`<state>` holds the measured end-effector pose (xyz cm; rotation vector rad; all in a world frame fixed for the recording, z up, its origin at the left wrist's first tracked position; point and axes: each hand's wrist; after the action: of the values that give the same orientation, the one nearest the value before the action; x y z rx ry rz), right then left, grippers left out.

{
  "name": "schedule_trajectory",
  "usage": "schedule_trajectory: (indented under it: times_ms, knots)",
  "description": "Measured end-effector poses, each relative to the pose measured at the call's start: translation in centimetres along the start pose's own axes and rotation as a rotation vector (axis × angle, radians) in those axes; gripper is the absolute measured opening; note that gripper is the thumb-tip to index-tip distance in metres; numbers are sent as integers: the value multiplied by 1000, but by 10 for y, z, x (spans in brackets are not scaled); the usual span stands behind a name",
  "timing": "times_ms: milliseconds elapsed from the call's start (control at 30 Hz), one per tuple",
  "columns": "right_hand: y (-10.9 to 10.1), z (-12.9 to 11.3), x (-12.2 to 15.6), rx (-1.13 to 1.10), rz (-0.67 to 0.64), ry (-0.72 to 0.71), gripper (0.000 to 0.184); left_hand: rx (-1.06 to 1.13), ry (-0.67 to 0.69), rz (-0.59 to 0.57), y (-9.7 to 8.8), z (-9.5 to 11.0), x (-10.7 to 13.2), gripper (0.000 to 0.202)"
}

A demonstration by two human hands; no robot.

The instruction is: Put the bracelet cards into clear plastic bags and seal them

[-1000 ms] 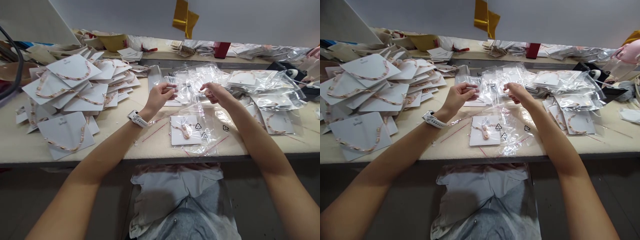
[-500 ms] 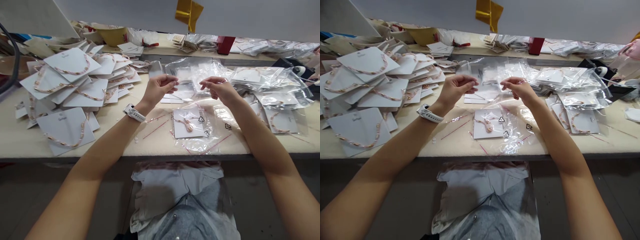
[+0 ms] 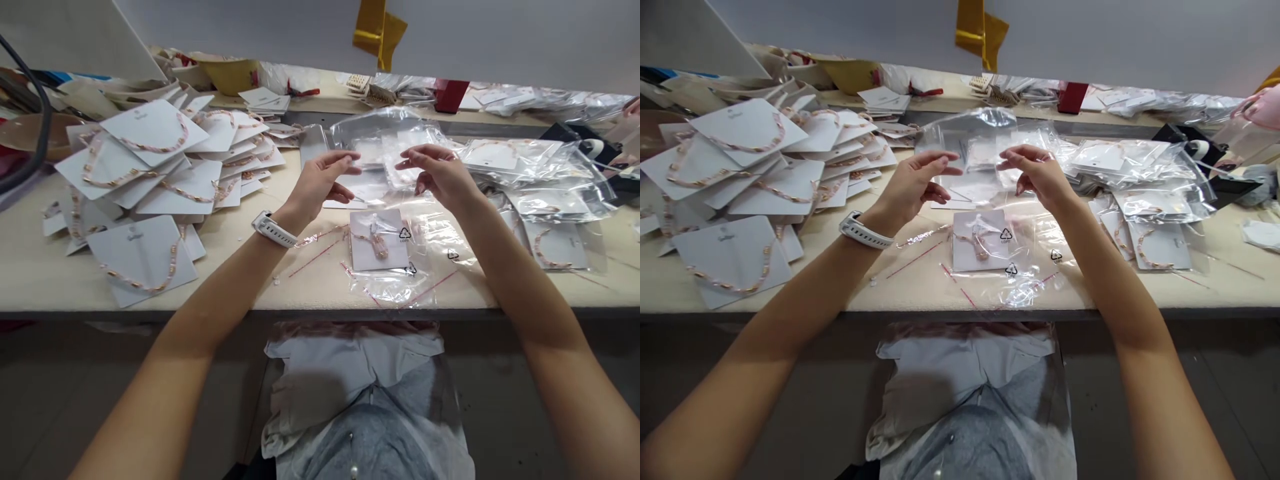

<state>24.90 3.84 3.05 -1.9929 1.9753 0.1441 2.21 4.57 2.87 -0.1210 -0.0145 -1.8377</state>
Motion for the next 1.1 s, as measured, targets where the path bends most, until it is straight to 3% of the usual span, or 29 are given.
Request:
schedule_trajectory:
  times_ms: [233,400,500,600,733,967,1100]
  knots:
    - [-7,-80,15,65,5,-236,29,136,281,12,0,58,33,15]
    - [-9,-127,48,130,33,-421,18,8,434,35,-1,91,78,15]
    - [-7,-146,64,155,83,-455,12,-20,471,1,-2,105,100,15]
    - [-6,-151,73,103,86,-425,11,7,414,-27,-2,112,108,16]
    - [-7,-125,68,12,63,-315,13,4,255,-68,-1,96,89,19]
    - [-11,-19,37,-61,-77,165,13,-25,-154,-156,-5,14,24,15]
    - [-25,10,20,-1,-128,278,13,-44,-287,-235,-11,-12,3,18]
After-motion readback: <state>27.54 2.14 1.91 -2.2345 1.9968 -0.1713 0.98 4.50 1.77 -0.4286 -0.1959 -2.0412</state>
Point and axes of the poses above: each hand's wrist, its own x-axis away from the middle knuckle, its own y-axis out of the palm, z = x × y, and after that the axes turned 10 degrees about -y, right-handed
